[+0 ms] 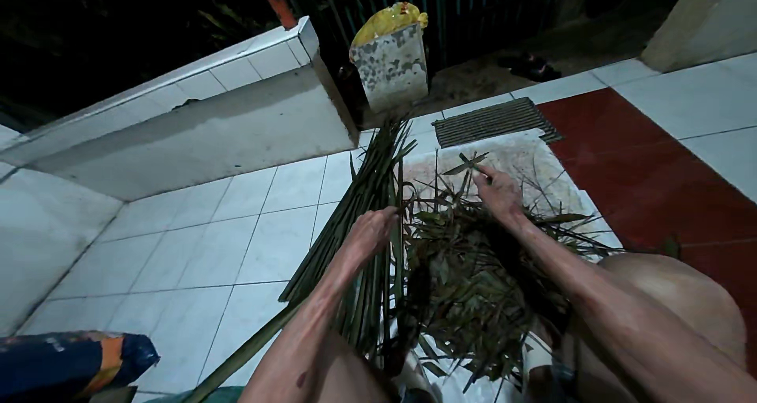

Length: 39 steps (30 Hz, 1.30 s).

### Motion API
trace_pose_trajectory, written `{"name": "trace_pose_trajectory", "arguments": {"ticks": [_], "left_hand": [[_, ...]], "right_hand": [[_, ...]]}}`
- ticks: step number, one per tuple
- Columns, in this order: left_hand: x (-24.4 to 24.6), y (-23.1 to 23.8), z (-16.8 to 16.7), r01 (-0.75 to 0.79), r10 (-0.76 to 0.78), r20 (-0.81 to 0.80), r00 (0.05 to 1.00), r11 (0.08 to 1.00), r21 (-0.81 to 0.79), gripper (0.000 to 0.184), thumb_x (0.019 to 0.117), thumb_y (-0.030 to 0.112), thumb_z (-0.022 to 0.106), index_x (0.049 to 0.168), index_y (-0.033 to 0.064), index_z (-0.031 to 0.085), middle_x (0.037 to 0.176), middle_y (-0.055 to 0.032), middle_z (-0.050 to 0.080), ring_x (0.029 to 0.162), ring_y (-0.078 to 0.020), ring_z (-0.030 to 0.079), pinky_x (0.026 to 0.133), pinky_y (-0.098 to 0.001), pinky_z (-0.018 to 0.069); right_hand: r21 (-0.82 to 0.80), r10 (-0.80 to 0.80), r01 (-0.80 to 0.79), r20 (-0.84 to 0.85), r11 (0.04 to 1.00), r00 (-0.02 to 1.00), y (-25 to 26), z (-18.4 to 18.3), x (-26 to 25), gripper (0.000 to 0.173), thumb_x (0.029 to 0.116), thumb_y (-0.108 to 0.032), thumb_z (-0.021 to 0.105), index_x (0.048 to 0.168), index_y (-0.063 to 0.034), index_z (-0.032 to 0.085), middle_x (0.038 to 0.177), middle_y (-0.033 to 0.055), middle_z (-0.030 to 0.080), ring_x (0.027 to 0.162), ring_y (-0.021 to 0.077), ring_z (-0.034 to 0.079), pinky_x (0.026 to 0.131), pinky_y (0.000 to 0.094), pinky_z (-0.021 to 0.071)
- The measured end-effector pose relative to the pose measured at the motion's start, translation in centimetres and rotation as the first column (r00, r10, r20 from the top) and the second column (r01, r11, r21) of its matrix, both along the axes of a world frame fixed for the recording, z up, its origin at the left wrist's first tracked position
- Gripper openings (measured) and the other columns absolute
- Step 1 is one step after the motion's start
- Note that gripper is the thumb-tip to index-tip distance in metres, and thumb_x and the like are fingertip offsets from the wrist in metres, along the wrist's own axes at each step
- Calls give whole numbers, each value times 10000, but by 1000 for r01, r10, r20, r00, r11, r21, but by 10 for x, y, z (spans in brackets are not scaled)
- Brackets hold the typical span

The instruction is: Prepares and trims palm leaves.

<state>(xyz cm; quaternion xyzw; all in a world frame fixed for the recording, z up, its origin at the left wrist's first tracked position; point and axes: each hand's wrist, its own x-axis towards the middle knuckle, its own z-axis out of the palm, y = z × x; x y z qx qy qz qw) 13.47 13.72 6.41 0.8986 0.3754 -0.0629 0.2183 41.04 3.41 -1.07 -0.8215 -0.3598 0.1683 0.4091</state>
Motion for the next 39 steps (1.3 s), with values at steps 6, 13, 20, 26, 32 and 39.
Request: {"name": "trace_pose_trajectory", "arguments": {"ticks": [6,13,20,26,32,39], "left_hand": [[3,4,-7,-5,10,-43,999,994,111,355,1097,240,450,1406,177,613,1107,-156,730,1012,-340,710,931,-554,551],[30,-17,3,60,-24,-136,990,962,268,362,1110,246,421,1427,182,584,1048,-209,724,975,-414,712,845,-580,559],[36,-27,5,112,-42,-205,978,933,341,394,1094,170,424,1469,191,542,1004,-200,727,937,-413,715,802,-560,558],[33,-30,5,130,-73,-170,983,924,359,427,1059,136,470,1475,192,544,985,-197,727,911,-408,715,788,-559,560],[26,-26,9,51,-26,-86,996,950,308,389,1101,223,422,1459,222,572,989,-190,737,943,-402,718,843,-575,555],[15,0,-2,13,-7,143,990,999,-41,390,1117,316,415,1398,121,603,1001,-123,732,807,-237,712,797,-452,596]], "right_hand": [[69,200,-198,-28,978,979,-12,5,-31,389,1083,-353,515,1387,-150,646,1172,167,715,1037,347,691,915,603,531],[65,375,-373,-23,926,927,-13,7,-59,366,1084,-297,486,1373,-164,665,1198,116,728,1106,283,689,980,540,521],[-9,350,-351,-9,936,937,-17,3,-47,355,975,-188,656,1328,-148,675,1171,157,712,1103,355,668,949,610,510],[-51,201,-200,6,978,980,-16,9,-45,313,1040,-392,591,1232,-180,719,1047,127,733,978,338,695,842,606,529],[-100,11,-14,-35,995,999,-13,3,-19,442,1077,-447,484,1229,-104,719,1094,209,711,1018,417,672,866,646,504],[195,209,-198,-37,961,977,-21,2,-38,368,1073,-400,516,1380,-254,659,989,111,727,837,281,682,775,556,549]]}}
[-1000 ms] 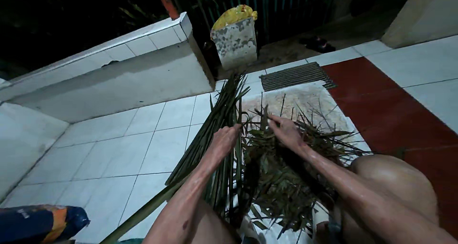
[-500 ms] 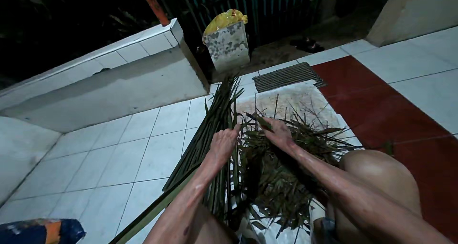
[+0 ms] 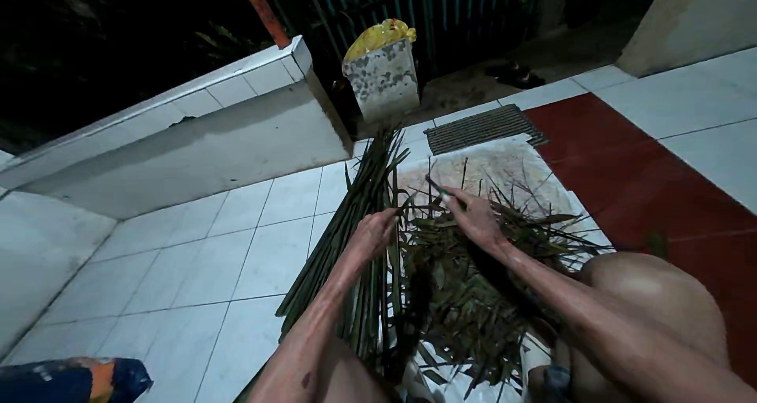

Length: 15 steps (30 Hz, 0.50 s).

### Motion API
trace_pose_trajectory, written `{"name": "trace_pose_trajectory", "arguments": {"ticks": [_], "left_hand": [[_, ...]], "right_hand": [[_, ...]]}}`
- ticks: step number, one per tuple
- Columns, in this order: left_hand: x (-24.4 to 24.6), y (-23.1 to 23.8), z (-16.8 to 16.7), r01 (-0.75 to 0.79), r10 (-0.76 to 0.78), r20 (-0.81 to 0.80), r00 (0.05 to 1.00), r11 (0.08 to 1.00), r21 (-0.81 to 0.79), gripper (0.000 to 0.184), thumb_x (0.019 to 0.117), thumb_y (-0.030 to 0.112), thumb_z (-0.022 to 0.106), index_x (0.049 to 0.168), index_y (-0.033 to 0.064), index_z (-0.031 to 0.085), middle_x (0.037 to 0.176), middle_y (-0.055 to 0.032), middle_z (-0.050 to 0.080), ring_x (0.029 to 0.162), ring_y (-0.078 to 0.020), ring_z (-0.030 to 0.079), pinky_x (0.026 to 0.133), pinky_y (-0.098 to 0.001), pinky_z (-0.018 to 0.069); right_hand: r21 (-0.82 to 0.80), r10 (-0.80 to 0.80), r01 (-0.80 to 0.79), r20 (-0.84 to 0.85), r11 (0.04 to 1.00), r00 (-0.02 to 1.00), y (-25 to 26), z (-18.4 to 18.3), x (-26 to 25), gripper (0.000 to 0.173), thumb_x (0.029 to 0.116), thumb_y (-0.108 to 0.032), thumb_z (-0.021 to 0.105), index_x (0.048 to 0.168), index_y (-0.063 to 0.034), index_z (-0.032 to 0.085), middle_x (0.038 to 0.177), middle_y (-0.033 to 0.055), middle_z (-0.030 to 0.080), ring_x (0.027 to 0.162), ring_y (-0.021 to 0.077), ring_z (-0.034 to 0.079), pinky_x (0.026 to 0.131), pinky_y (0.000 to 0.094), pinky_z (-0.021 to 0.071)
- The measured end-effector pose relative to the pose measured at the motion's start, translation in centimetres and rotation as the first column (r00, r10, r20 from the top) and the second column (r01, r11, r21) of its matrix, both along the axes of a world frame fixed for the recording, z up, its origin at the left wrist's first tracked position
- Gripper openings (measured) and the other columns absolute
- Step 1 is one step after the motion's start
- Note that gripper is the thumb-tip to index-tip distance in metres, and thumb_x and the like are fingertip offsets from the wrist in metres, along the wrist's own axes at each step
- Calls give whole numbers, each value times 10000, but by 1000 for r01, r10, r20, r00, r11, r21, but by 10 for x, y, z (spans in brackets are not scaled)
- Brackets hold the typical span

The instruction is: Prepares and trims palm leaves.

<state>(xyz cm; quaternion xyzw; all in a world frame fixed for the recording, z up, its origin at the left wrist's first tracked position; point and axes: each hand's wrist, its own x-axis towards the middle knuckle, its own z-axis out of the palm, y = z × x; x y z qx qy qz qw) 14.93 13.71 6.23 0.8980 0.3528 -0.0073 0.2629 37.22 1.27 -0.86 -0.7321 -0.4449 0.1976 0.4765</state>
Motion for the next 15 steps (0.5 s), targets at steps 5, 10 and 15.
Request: {"name": "trace_pose_trajectory", "arguments": {"ticks": [5,10,15], "left_hand": [[2,-1,6,-56,77,78,994,967,-248,390,1124,357,393,1376,148,605,870,-55,712,517,-138,591,480,-297,516],[-1,0,4,-52,105,116,988,921,-386,386,1126,342,393,1386,142,596,841,-57,719,466,-137,562,414,-268,469],[0,1,2,10,67,154,986,891,-453,371,1127,323,395,1360,132,611,816,-63,717,468,-133,567,406,-255,461]], "right_hand": [[-16,-2,3,23,1000,1000,1,1,-6,372,1066,-424,519,1382,-286,660,1027,100,741,904,286,699,823,562,547],[-47,-130,130,-15,990,991,1,5,2,382,1081,-409,494,1393,-249,644,967,128,724,827,314,682,758,572,542],[-19,88,-88,38,996,995,0,6,-8,368,1069,-437,506,1383,-318,656,1063,64,745,924,253,705,846,547,559]]}}
